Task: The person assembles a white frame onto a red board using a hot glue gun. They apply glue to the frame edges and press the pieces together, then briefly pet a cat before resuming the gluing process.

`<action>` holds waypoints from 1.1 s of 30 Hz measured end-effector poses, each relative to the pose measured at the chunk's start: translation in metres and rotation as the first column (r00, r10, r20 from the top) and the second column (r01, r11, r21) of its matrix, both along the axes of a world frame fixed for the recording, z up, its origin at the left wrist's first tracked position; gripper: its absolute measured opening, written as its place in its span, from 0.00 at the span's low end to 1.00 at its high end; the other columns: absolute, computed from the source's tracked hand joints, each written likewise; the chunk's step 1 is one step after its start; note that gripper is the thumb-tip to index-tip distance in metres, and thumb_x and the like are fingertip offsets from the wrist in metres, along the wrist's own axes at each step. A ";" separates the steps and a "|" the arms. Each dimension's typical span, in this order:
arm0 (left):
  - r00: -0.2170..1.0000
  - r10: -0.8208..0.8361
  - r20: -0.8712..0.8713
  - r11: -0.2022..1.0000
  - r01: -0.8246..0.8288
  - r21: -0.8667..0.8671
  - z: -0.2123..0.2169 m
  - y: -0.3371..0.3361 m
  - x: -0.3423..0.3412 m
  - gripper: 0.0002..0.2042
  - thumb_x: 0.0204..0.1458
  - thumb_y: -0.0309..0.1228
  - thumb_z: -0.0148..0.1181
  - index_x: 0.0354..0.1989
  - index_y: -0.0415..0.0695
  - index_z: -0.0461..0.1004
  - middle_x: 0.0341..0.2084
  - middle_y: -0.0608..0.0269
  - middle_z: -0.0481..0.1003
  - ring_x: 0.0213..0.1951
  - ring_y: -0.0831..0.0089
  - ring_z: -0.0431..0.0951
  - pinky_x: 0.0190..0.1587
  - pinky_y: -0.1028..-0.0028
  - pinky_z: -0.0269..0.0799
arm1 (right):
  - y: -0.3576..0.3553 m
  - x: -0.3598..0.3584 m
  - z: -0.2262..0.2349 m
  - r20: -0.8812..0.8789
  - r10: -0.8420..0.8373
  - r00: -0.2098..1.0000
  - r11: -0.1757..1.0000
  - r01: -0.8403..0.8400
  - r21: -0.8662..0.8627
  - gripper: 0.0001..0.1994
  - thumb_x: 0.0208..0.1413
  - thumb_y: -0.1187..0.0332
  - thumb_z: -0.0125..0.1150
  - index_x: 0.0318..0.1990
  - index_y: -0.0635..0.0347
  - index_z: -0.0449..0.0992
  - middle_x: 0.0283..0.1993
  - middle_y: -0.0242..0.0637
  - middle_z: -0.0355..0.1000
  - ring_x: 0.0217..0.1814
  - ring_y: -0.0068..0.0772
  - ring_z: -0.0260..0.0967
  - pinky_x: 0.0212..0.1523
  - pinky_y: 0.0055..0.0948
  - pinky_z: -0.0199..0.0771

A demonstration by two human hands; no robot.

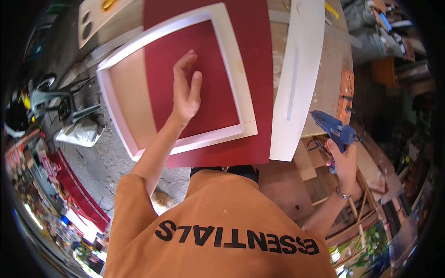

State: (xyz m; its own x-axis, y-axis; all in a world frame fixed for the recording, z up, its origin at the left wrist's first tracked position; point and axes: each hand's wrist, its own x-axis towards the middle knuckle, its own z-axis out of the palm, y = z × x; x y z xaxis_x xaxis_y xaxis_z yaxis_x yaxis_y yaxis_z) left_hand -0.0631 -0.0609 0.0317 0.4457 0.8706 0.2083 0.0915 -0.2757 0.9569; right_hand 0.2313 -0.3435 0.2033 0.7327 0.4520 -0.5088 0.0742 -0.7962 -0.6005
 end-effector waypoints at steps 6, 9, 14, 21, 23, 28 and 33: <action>0.920 0.218 -0.325 0.962 -0.147 0.230 0.114 -0.070 -0.146 0.17 0.60 0.26 0.59 0.57 0.39 0.70 0.57 0.48 0.72 0.62 0.52 0.70 0.65 0.57 0.64 | -0.024 -0.008 -0.026 -0.200 -0.058 0.978 0.972 0.100 0.210 0.18 0.59 0.56 0.67 0.46 0.62 0.78 0.36 0.37 0.79 0.16 0.23 0.67 0.16 0.23 0.67; 0.905 0.290 -0.310 0.954 -0.250 0.164 0.110 -0.124 -0.183 0.17 0.58 0.27 0.63 0.55 0.42 0.71 0.58 0.51 0.72 0.61 0.54 0.72 0.60 0.59 0.71 | -0.042 0.006 -0.040 -0.219 -0.014 0.976 0.924 0.096 0.370 0.21 0.64 0.52 0.59 0.49 0.63 0.79 0.37 0.34 0.79 0.28 0.17 0.69 0.24 0.19 0.66; 0.777 0.419 -0.471 0.905 -0.400 0.145 0.119 -0.204 -0.234 0.14 0.60 0.33 0.58 0.52 0.42 0.73 0.51 0.53 0.76 0.54 0.53 0.76 0.58 0.57 0.70 | -0.027 -0.043 -0.001 -0.157 0.031 0.987 0.972 0.007 0.234 0.20 0.62 0.45 0.55 0.35 0.51 0.79 0.25 0.30 0.69 0.20 0.24 0.61 0.18 0.26 0.57; 0.806 0.455 -0.378 0.888 -0.443 0.125 0.126 -0.235 -0.250 0.13 0.61 0.34 0.58 0.51 0.42 0.74 0.48 0.52 0.77 0.52 0.52 0.76 0.57 0.56 0.69 | 0.003 -0.074 -0.004 -0.128 0.119 0.985 0.881 -0.045 0.471 0.14 0.59 0.55 0.62 0.36 0.58 0.80 0.28 0.33 0.74 0.24 0.28 0.66 0.21 0.31 0.63; 0.812 0.443 -0.380 0.895 -0.429 0.125 0.131 -0.243 -0.259 0.13 0.61 0.34 0.57 0.51 0.41 0.74 0.48 0.52 0.77 0.52 0.52 0.76 0.57 0.56 0.69 | 0.007 -0.081 -0.001 -0.050 0.076 0.996 0.875 -0.042 0.483 0.14 0.59 0.56 0.63 0.36 0.59 0.80 0.30 0.34 0.75 0.24 0.28 0.65 0.21 0.31 0.64; 0.813 0.435 -0.387 0.895 -0.435 0.093 0.125 -0.246 -0.292 0.12 0.62 0.34 0.57 0.51 0.43 0.74 0.49 0.53 0.77 0.53 0.53 0.75 0.58 0.56 0.68 | -0.004 -0.114 0.025 -0.280 0.092 0.956 0.828 0.083 0.554 0.17 0.60 0.55 0.61 0.38 0.64 0.78 0.35 0.37 0.75 0.27 0.26 0.65 0.23 0.27 0.63; 0.821 0.403 -0.405 0.914 -0.387 0.125 0.127 -0.238 -0.308 0.12 0.62 0.34 0.56 0.50 0.42 0.75 0.50 0.53 0.77 0.54 0.53 0.76 0.59 0.56 0.68 | -0.051 -0.134 -0.023 0.217 0.213 0.953 0.583 -0.302 0.755 0.20 0.62 0.53 0.60 0.42 0.65 0.77 0.38 0.38 0.76 0.32 0.26 0.67 0.27 0.27 0.65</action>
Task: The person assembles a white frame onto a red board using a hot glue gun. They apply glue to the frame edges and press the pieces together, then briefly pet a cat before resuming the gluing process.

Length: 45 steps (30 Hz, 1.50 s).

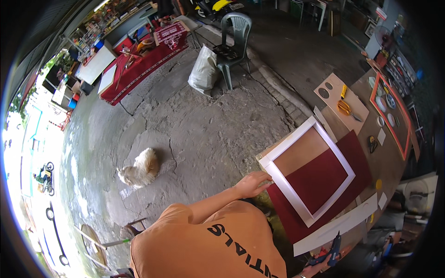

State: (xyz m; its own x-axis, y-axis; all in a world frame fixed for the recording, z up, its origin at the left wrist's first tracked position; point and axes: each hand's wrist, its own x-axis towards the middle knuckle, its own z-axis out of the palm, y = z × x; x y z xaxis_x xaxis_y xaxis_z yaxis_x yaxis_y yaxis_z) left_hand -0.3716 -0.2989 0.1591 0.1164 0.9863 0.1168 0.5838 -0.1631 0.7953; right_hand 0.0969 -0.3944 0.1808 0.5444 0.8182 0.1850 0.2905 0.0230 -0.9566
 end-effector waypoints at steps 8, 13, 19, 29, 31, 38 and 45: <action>0.936 -0.349 -0.039 0.937 0.348 -0.013 -0.002 0.044 0.048 0.11 0.61 0.33 0.58 0.47 0.41 0.74 0.52 0.52 0.74 0.58 0.53 0.72 0.61 0.57 0.67 | -0.067 -0.013 0.002 -0.419 -0.179 0.890 0.976 0.106 -0.191 0.22 0.65 0.49 0.55 0.47 0.61 0.78 0.37 0.34 0.74 0.36 0.25 0.67 0.33 0.26 0.67; 0.876 -0.475 -0.082 0.877 0.479 0.046 0.000 0.044 0.089 0.10 0.60 0.31 0.59 0.47 0.41 0.75 0.53 0.53 0.73 0.60 0.53 0.70 0.63 0.56 0.65 | -0.073 -0.007 0.040 -0.427 -0.323 0.845 0.816 0.020 -0.578 0.19 0.66 0.52 0.53 0.47 0.59 0.79 0.35 0.32 0.73 0.30 0.23 0.67 0.30 0.26 0.66; 0.853 -0.510 -0.113 0.846 0.521 0.115 -0.035 0.061 0.152 0.15 0.56 0.31 0.63 0.50 0.41 0.74 0.57 0.50 0.71 0.63 0.51 0.68 0.65 0.56 0.65 | -0.080 0.038 -0.078 -0.594 -0.363 0.718 0.907 0.124 -0.404 0.23 0.65 0.50 0.56 0.54 0.60 0.78 0.47 0.33 0.80 0.27 0.17 0.65 0.30 0.20 0.62; 0.805 -0.552 -0.216 0.813 0.577 0.074 -0.032 0.127 0.220 0.35 0.43 0.35 0.76 0.63 0.45 0.71 0.66 0.53 0.67 0.68 0.51 0.64 0.68 0.56 0.60 | -0.006 0.004 -0.052 -0.674 -0.233 0.701 0.913 -0.080 -0.399 0.20 0.68 0.57 0.55 0.50 0.69 0.75 0.41 0.49 0.80 0.20 0.25 0.72 0.22 0.23 0.72; 0.754 -0.603 -0.261 0.774 0.632 0.035 -0.043 0.129 0.237 0.38 0.41 0.39 0.77 0.65 0.46 0.70 0.68 0.53 0.65 0.69 0.51 0.63 0.69 0.55 0.59 | -0.004 0.003 -0.055 -0.698 -0.220 0.681 0.929 -0.071 -0.362 0.21 0.68 0.58 0.54 0.53 0.71 0.72 0.44 0.51 0.80 0.20 0.26 0.73 0.22 0.23 0.73; 0.583 -0.708 -0.400 0.644 0.765 -0.024 -0.074 0.124 0.278 0.39 0.37 0.44 0.78 0.63 0.53 0.73 0.69 0.58 0.65 0.70 0.54 0.62 0.69 0.51 0.57 | -0.010 0.008 -0.090 -0.793 -0.237 0.561 0.933 -0.095 -0.346 0.24 0.66 0.56 0.57 0.57 0.71 0.71 0.45 0.51 0.79 0.21 0.25 0.73 0.22 0.21 0.73; 0.556 -0.702 -0.445 0.610 0.792 0.028 -0.092 0.123 0.291 0.33 0.38 0.41 0.77 0.59 0.60 0.77 0.64 0.66 0.71 0.68 0.60 0.66 0.68 0.54 0.60 | -0.011 0.009 -0.108 -0.787 -0.239 0.569 0.915 -0.140 -0.379 0.21 0.65 0.60 0.59 0.56 0.70 0.72 0.45 0.48 0.80 0.23 0.23 0.74 0.21 0.19 0.73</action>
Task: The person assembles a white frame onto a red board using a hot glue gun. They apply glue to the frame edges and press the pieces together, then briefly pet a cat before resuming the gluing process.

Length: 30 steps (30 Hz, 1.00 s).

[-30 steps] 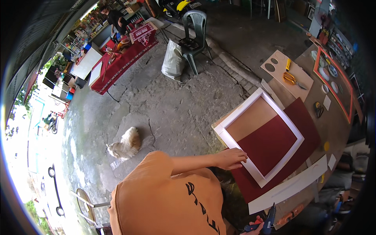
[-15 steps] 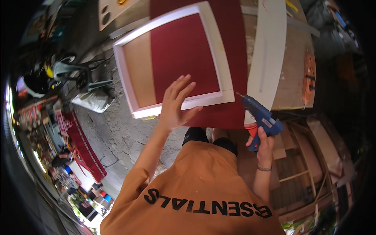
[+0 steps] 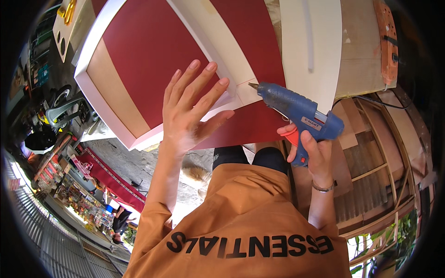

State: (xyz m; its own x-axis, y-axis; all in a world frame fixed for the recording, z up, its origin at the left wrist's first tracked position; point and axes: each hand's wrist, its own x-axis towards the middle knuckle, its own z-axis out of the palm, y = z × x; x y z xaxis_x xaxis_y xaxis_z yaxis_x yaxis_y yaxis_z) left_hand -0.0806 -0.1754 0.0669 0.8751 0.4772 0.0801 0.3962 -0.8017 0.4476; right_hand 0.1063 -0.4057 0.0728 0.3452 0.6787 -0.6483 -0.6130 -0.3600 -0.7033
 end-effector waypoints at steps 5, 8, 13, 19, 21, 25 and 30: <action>0.999 0.001 0.052 1.000 -0.002 0.024 -0.008 -0.002 0.004 0.29 0.38 0.39 0.78 0.55 0.56 0.81 0.60 0.64 0.75 0.65 0.60 0.71 0.67 0.55 0.62 | -0.001 0.000 -0.005 -0.047 -0.013 0.999 1.000 0.013 0.005 0.19 0.64 0.63 0.61 0.55 0.69 0.73 0.44 0.46 0.80 0.25 0.21 0.75 0.21 0.18 0.74; 0.998 0.003 0.060 0.999 -0.006 0.043 -0.005 -0.002 0.006 0.28 0.38 0.37 0.78 0.54 0.54 0.81 0.58 0.62 0.77 0.64 0.59 0.73 0.66 0.55 0.63 | 0.000 0.002 -0.007 -0.031 0.002 1.000 1.000 -0.001 0.029 0.19 0.64 0.62 0.62 0.54 0.69 0.74 0.43 0.45 0.80 0.25 0.19 0.75 0.21 0.17 0.74; 0.997 -0.010 0.071 0.999 0.006 0.049 -0.011 -0.002 0.006 0.27 0.39 0.36 0.77 0.53 0.54 0.82 0.57 0.62 0.78 0.63 0.60 0.73 0.66 0.56 0.63 | -0.001 0.001 -0.007 -0.048 -0.007 0.999 1.000 0.007 -0.002 0.19 0.64 0.61 0.62 0.54 0.68 0.74 0.42 0.45 0.81 0.24 0.18 0.74 0.20 0.17 0.74; 0.997 -0.015 0.077 0.998 0.010 0.059 -0.013 -0.002 0.005 0.26 0.39 0.36 0.77 0.52 0.54 0.82 0.57 0.61 0.78 0.62 0.61 0.74 0.66 0.57 0.63 | -0.003 0.000 -0.009 -0.041 0.000 0.999 1.000 0.001 0.017 0.19 0.64 0.62 0.62 0.55 0.68 0.73 0.43 0.46 0.80 0.23 0.18 0.74 0.20 0.18 0.74; 0.997 -0.013 0.075 0.998 0.008 0.060 -0.012 -0.002 0.005 0.25 0.40 0.36 0.77 0.52 0.54 0.82 0.57 0.60 0.78 0.62 0.62 0.74 0.65 0.57 0.63 | -0.002 0.000 -0.008 -0.043 -0.013 0.999 1.000 0.014 0.025 0.19 0.64 0.62 0.61 0.55 0.68 0.73 0.43 0.46 0.80 0.23 0.19 0.74 0.21 0.18 0.74; 0.998 -0.030 0.059 0.999 0.029 0.020 -0.011 -0.002 0.003 0.26 0.40 0.32 0.77 0.53 0.49 0.82 0.58 0.54 0.77 0.63 0.56 0.73 0.67 0.54 0.61 | -0.001 0.001 -0.008 -0.037 -0.004 0.999 1.000 0.004 0.019 0.19 0.65 0.62 0.61 0.55 0.69 0.73 0.43 0.47 0.80 0.22 0.20 0.74 0.21 0.18 0.74; 0.998 -0.012 0.066 0.999 0.009 0.035 -0.011 -0.002 0.005 0.24 0.41 0.35 0.77 0.51 0.54 0.83 0.57 0.58 0.78 0.62 0.60 0.75 0.66 0.57 0.62 | -0.001 -0.001 -0.010 -0.027 0.001 1.000 1.000 -0.001 0.014 0.19 0.65 0.62 0.61 0.55 0.69 0.73 0.43 0.47 0.80 0.22 0.21 0.74 0.21 0.19 0.74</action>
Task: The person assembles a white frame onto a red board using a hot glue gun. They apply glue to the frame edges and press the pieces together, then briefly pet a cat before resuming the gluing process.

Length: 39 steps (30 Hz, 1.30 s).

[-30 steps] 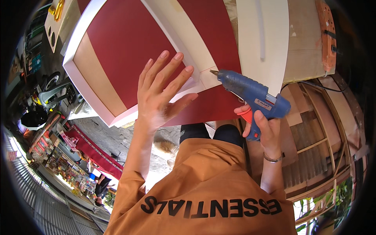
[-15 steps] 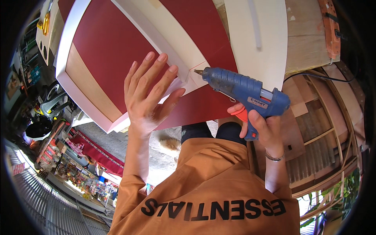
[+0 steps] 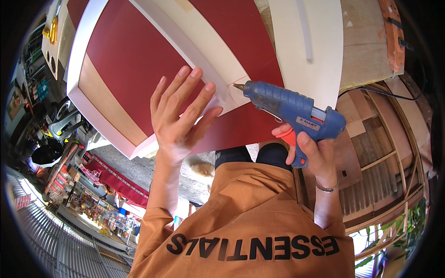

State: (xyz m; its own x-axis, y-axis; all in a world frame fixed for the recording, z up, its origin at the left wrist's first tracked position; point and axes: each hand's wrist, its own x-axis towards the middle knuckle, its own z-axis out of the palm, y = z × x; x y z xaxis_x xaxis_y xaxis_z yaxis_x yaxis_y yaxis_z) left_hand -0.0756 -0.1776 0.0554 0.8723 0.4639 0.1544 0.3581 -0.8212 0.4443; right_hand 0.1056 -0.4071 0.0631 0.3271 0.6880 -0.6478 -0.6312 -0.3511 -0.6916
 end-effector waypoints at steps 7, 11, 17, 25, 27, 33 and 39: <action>1.000 -0.013 -0.011 1.000 0.013 -0.003 0.003 0.000 0.001 0.25 0.38 0.32 0.78 0.51 0.50 0.83 0.56 0.54 0.78 0.62 0.56 0.75 0.66 0.56 0.62 | 0.002 0.002 0.003 -0.014 0.014 1.000 1.000 -0.014 -0.027 0.18 0.65 0.63 0.59 0.54 0.69 0.73 0.43 0.47 0.80 0.21 0.22 0.74 0.20 0.19 0.73; 1.000 0.002 -0.007 1.000 -0.002 0.007 0.002 0.000 0.001 0.24 0.40 0.34 0.77 0.50 0.52 0.83 0.55 0.57 0.79 0.61 0.58 0.76 0.65 0.58 0.62 | 0.007 0.005 0.004 -0.023 0.034 0.999 0.999 -0.035 -0.040 0.17 0.65 0.63 0.59 0.53 0.69 0.74 0.42 0.47 0.80 0.21 0.22 0.74 0.19 0.19 0.73; 1.000 0.016 0.005 1.000 -0.016 0.010 -0.002 -0.001 0.002 0.22 0.42 0.38 0.76 0.49 0.57 0.83 0.54 0.62 0.80 0.59 0.63 0.77 0.64 0.60 0.63 | 0.016 0.010 0.009 -0.022 0.077 0.997 0.991 -0.079 -0.104 0.15 0.64 0.62 0.61 0.48 0.69 0.77 0.41 0.44 0.81 0.21 0.21 0.74 0.19 0.19 0.73; 1.000 0.013 0.000 1.000 -0.013 0.019 -0.002 0.000 0.000 0.21 0.43 0.39 0.75 0.49 0.58 0.83 0.54 0.62 0.80 0.59 0.63 0.77 0.64 0.59 0.64 | 0.020 0.015 0.009 -0.034 0.124 0.992 0.984 -0.128 -0.126 0.16 0.64 0.62 0.61 0.47 0.70 0.77 0.37 0.42 0.80 0.22 0.21 0.74 0.18 0.20 0.72; 1.000 0.012 -0.002 1.000 -0.012 0.022 -0.002 0.000 0.000 0.20 0.43 0.39 0.75 0.49 0.58 0.83 0.54 0.62 0.80 0.59 0.63 0.77 0.64 0.59 0.64 | 0.020 0.015 0.009 -0.033 0.125 0.992 0.983 -0.128 -0.132 0.16 0.64 0.62 0.60 0.47 0.70 0.77 0.37 0.42 0.80 0.21 0.21 0.74 0.18 0.20 0.72; 1.000 0.006 -0.001 0.999 -0.006 0.033 -0.003 0.000 -0.001 0.20 0.44 0.40 0.75 0.49 0.58 0.83 0.54 0.62 0.80 0.59 0.63 0.77 0.64 0.59 0.63 | 0.021 0.015 0.010 -0.058 0.108 0.993 0.981 -0.116 -0.158 0.16 0.64 0.63 0.61 0.48 0.70 0.76 0.35 0.41 0.80 0.18 0.20 0.72 0.19 0.20 0.70; 1.000 0.003 -0.004 0.999 -0.003 0.041 -0.004 0.001 -0.002 0.20 0.44 0.40 0.75 0.49 0.58 0.83 0.54 0.62 0.80 0.59 0.63 0.77 0.64 0.59 0.64 | 0.024 0.017 0.016 -0.066 0.101 0.993 0.979 -0.111 -0.171 0.16 0.64 0.62 0.61 0.48 0.70 0.75 0.33 0.41 0.79 0.18 0.20 0.72 0.19 0.20 0.70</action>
State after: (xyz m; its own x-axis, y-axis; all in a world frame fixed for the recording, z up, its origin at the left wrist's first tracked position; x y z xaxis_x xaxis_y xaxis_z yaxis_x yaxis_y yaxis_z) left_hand -0.0772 -0.1763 0.0511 0.8716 0.4599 0.1696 0.3623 -0.8375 0.4091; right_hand 0.1224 -0.3827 0.0788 0.2173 0.5916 -0.7764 -0.6205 -0.5302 -0.5778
